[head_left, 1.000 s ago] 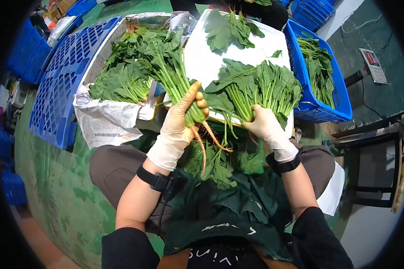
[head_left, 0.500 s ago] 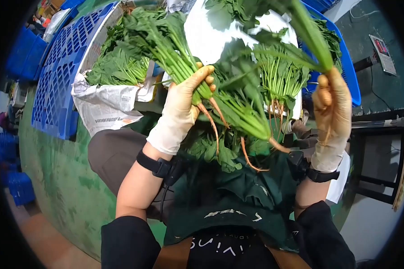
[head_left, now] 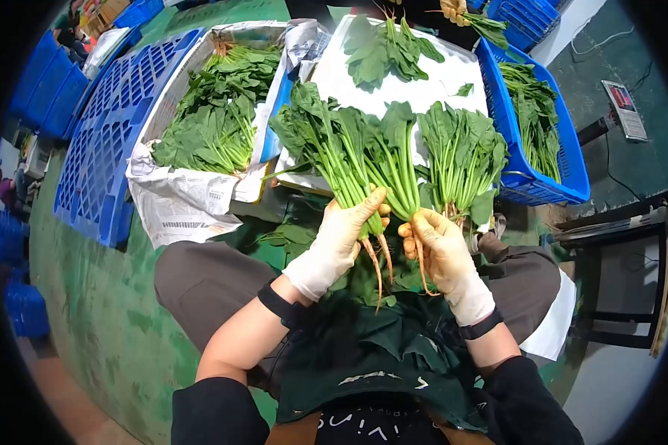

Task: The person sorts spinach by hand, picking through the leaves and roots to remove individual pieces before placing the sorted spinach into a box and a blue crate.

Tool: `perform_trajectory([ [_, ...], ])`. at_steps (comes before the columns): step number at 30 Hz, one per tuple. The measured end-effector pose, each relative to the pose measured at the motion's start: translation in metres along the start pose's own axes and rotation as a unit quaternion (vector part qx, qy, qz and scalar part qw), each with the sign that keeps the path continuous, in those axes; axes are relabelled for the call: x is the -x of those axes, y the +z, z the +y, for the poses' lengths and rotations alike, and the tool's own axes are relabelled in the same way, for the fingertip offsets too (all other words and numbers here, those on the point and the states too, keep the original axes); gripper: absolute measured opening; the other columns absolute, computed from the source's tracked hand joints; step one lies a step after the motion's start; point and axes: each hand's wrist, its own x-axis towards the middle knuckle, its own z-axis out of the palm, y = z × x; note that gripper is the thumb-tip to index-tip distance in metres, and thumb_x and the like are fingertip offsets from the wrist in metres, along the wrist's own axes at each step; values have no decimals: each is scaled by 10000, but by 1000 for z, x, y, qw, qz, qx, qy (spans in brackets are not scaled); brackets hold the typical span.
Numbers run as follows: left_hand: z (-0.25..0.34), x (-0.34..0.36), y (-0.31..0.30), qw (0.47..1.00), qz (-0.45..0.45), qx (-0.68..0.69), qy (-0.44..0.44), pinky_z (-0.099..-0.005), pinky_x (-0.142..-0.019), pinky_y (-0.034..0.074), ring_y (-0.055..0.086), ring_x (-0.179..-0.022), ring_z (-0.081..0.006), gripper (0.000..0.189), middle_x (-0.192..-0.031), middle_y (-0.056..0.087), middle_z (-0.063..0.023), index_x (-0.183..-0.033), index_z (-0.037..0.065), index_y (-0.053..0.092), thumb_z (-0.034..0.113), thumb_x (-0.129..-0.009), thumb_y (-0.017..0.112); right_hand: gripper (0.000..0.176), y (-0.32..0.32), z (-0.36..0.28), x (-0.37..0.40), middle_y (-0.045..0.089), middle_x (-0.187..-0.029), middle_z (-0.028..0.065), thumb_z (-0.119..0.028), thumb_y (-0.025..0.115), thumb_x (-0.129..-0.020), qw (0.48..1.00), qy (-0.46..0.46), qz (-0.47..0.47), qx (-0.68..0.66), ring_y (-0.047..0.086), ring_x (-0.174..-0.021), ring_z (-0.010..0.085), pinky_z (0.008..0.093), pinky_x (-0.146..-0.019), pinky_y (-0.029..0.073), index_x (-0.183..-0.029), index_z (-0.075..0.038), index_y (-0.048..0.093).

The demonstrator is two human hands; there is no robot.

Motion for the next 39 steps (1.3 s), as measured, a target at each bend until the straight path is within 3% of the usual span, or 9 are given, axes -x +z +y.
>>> perform_trajectory([
  [8,3,-3,0,993,-54,-54,92,-241,-611,495,605,-709,-126,311,-834,604,-25,-1023,36,556,140,-781,721,418,19,-11,6,640,-918,111,-164,651,-845,994,-87,8,65,599,-693,139,229,-598,471,-1171,47,496],
  [12,-7,-3,1,993,50,-32,98,-235,-633,504,587,-722,-115,289,-851,607,-32,-1019,37,557,225,-831,669,389,17,9,-10,638,-915,107,-106,673,-820,987,-133,68,54,593,-694,124,218,-619,472,-1143,57,531],
  [16,-11,-4,0,991,15,45,125,-251,-670,500,604,-768,-128,333,-897,621,-32,-1016,29,562,148,-762,742,404,17,30,-8,630,-931,99,-91,749,-709,833,-350,140,406,615,-743,121,233,-693,489,-1084,-24,616],
  [18,-7,-1,-4,992,-8,-19,121,-262,-715,501,607,-810,-136,344,-931,628,-41,-1036,21,558,120,-760,739,379,22,30,-2,623,-965,98,-106,729,-751,842,-353,126,387,609,-775,121,235,-699,490,-1093,-3,603],
  [21,3,0,-6,992,-45,-25,111,-270,-742,502,609,-824,-144,346,-937,626,-42,-1052,17,553,96,-765,729,332,35,16,2,617,-978,95,-143,651,-847,979,-175,105,14,592,-774,115,237,-710,492,-1101,54,569],
  [24,4,1,-6,992,-85,4,92,-272,-748,504,608,-839,-146,345,-955,622,-46,-1060,11,547,93,-773,720,325,20,1,0,635,-901,90,-145,660,-839,992,-54,41,102,608,-732,122,250,-677,505,-1080,51,566],
  [30,-10,-3,-10,992,-80,41,89,-271,-759,499,601,-875,-151,352,-973,617,-35,-1092,43,537,103,-788,703,254,32,13,0,656,-860,77,-108,697,-794,961,-198,79,177,615,-745,122,250,-686,499,-986,41,623],
  [34,-6,3,-12,993,-91,66,31,-313,-789,522,603,-911,-182,371,-1032,608,-84,-1128,10,526,101,-802,677,215,46,20,5,627,-818,55,-58,733,-737,835,-375,112,388,603,-701,111,224,-635,485,-917,18,642],
  [39,-2,4,-15,989,-106,101,20,-362,-828,526,602,-936,-220,370,-1054,587,-111,-1164,-4,493,59,-825,624,294,51,16,6,617,-852,73,-180,670,-837,973,-182,103,95,573,-715,95,224,-629,479,-1002,24,538],
])
